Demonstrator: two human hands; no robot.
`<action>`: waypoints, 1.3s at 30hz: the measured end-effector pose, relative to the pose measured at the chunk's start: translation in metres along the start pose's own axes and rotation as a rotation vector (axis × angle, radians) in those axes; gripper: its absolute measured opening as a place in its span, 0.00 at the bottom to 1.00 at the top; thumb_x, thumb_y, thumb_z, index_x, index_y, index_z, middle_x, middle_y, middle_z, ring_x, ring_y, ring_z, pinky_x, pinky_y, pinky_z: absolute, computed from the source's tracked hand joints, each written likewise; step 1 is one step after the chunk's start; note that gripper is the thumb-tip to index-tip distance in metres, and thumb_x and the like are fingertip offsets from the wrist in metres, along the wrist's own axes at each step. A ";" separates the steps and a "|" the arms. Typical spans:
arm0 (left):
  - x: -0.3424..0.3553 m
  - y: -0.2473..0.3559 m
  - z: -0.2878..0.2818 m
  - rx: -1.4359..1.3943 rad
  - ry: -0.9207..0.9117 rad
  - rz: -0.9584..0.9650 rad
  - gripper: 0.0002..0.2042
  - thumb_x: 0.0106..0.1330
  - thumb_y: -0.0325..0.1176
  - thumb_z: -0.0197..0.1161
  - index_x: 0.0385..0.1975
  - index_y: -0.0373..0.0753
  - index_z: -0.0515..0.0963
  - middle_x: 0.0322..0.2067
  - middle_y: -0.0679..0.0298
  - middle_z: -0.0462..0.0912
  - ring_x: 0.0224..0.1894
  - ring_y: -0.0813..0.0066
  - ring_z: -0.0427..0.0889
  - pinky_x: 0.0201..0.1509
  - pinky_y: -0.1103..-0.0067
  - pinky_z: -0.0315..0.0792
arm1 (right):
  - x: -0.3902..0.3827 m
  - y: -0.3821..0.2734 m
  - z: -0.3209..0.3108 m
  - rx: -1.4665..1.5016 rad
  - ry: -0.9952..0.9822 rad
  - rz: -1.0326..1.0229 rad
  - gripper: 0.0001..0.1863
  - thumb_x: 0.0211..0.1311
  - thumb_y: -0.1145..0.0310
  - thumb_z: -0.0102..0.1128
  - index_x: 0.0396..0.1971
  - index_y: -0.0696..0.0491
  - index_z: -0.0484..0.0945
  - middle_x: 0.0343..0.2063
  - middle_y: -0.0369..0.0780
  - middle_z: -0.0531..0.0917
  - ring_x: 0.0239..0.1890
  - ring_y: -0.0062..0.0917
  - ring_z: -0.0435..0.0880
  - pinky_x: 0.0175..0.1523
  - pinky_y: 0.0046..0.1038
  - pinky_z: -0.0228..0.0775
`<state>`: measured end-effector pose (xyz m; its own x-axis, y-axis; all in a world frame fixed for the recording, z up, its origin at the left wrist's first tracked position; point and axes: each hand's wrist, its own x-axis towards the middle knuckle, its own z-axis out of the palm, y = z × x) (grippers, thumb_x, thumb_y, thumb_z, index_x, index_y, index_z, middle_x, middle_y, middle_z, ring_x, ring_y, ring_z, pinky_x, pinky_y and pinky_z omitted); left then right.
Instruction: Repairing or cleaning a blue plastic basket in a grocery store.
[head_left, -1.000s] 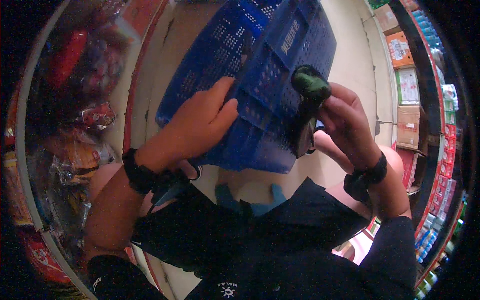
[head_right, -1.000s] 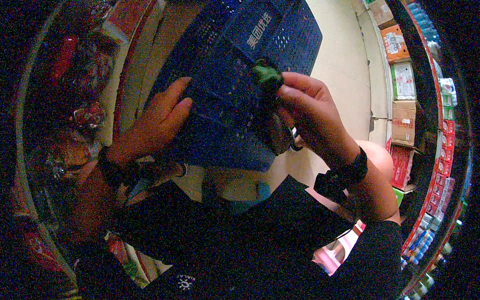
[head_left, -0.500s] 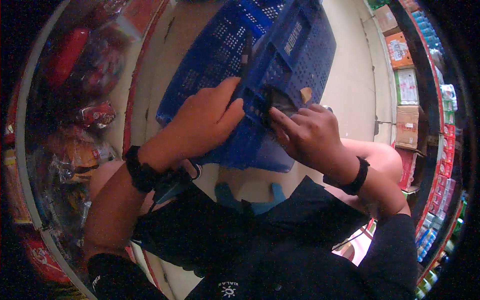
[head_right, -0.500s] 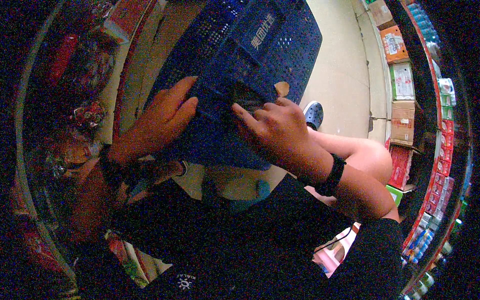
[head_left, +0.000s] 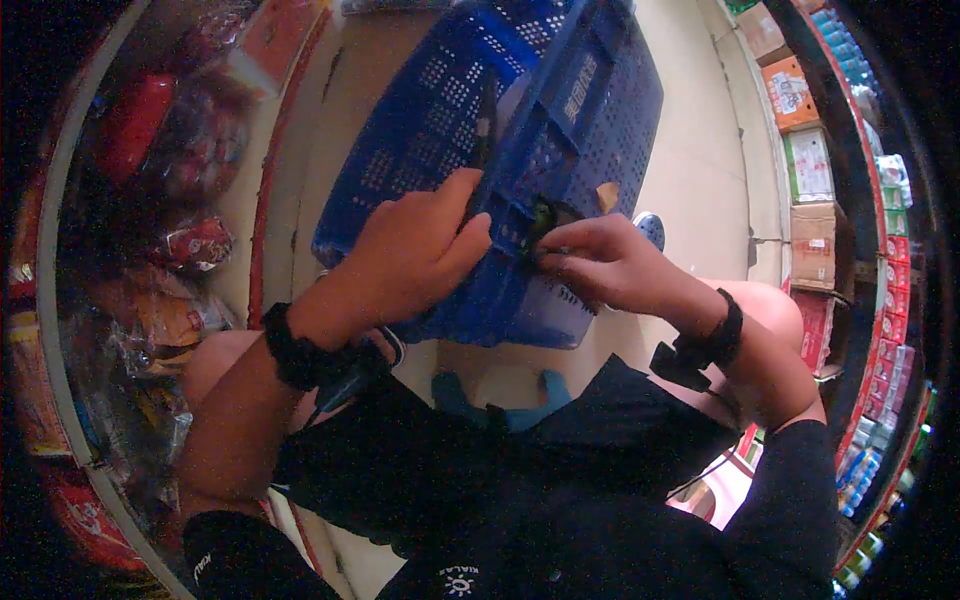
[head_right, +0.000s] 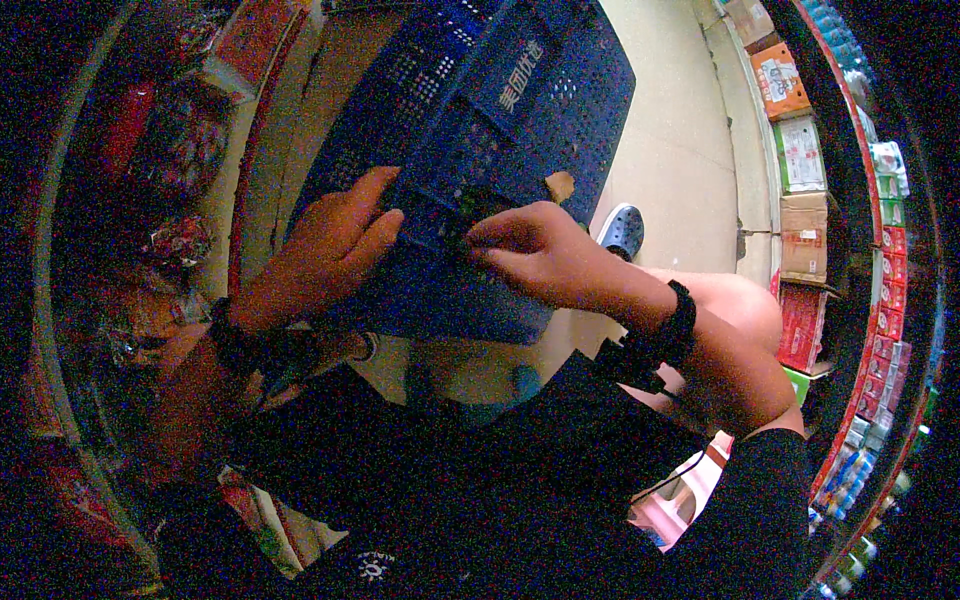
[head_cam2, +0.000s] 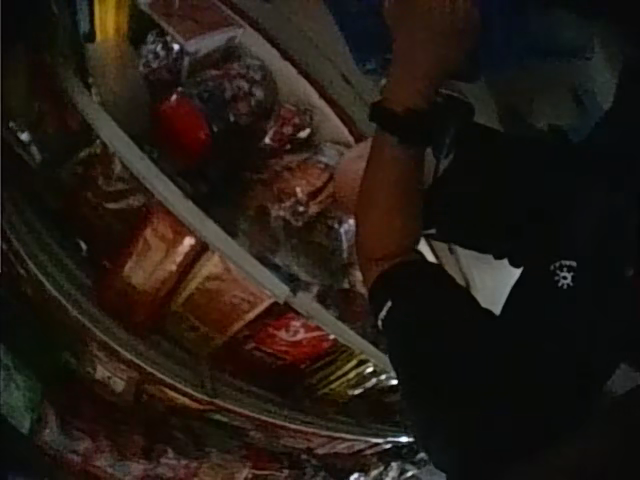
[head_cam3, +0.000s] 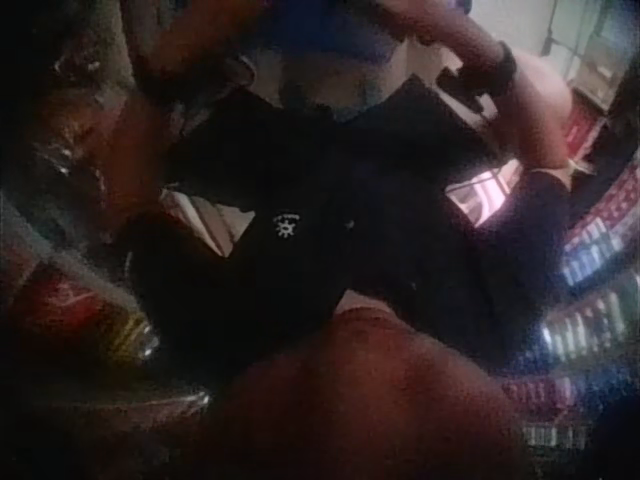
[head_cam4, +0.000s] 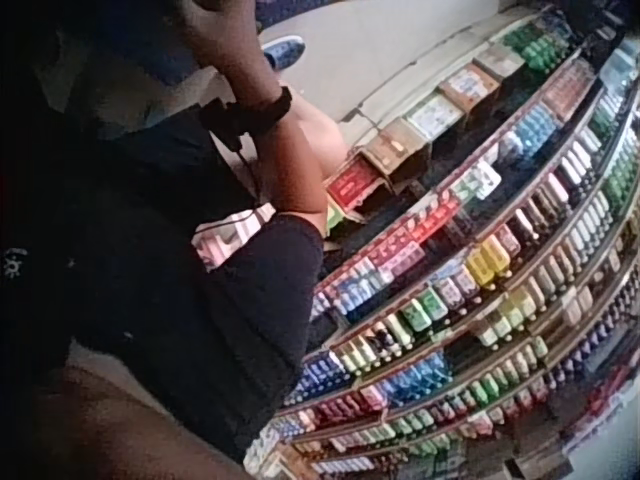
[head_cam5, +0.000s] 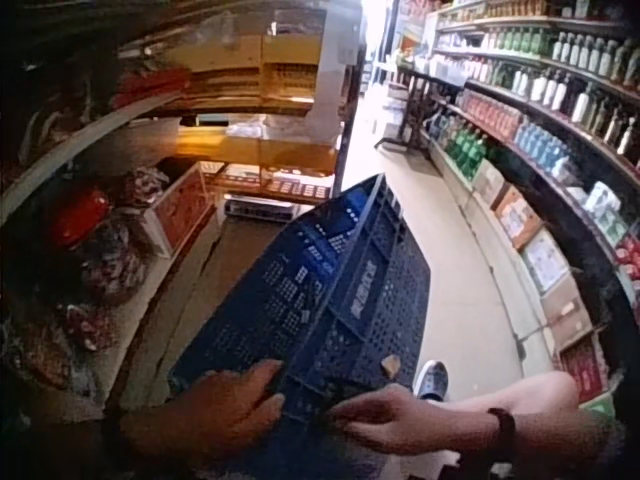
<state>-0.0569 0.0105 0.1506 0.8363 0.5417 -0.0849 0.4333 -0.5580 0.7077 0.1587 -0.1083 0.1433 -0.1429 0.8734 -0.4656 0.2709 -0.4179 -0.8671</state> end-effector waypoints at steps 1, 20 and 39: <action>0.000 0.000 -0.001 -0.017 0.003 -0.021 0.21 0.65 0.40 0.49 0.51 0.30 0.65 0.32 0.42 0.79 0.36 0.41 0.78 0.41 0.54 0.68 | -0.001 -0.003 -0.004 0.095 -0.071 0.151 0.10 0.58 0.75 0.57 0.39 0.62 0.78 0.26 0.40 0.84 0.26 0.21 0.81 0.28 0.28 0.71; -0.003 -0.019 -0.006 -0.116 0.127 0.018 0.19 0.65 0.38 0.50 0.49 0.30 0.67 0.31 0.40 0.78 0.36 0.41 0.77 0.41 0.56 0.69 | 0.004 0.012 0.009 -0.471 0.274 -0.445 0.10 0.59 0.72 0.59 0.40 0.57 0.79 0.22 0.40 0.81 0.24 0.24 0.80 0.33 0.26 0.71; 0.001 -0.011 0.004 -0.003 0.098 0.039 0.21 0.64 0.41 0.51 0.49 0.30 0.68 0.29 0.42 0.79 0.35 0.43 0.78 0.40 0.55 0.70 | 0.005 0.005 0.022 -0.924 0.343 -0.423 0.10 0.51 0.66 0.60 0.34 0.51 0.78 0.15 0.44 0.77 0.20 0.44 0.78 0.24 0.42 0.69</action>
<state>-0.0597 0.0146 0.1400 0.8154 0.5788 0.0116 0.4001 -0.5780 0.7112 0.1384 -0.1118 0.1324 -0.1577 0.9867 0.0406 0.8983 0.1604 -0.4091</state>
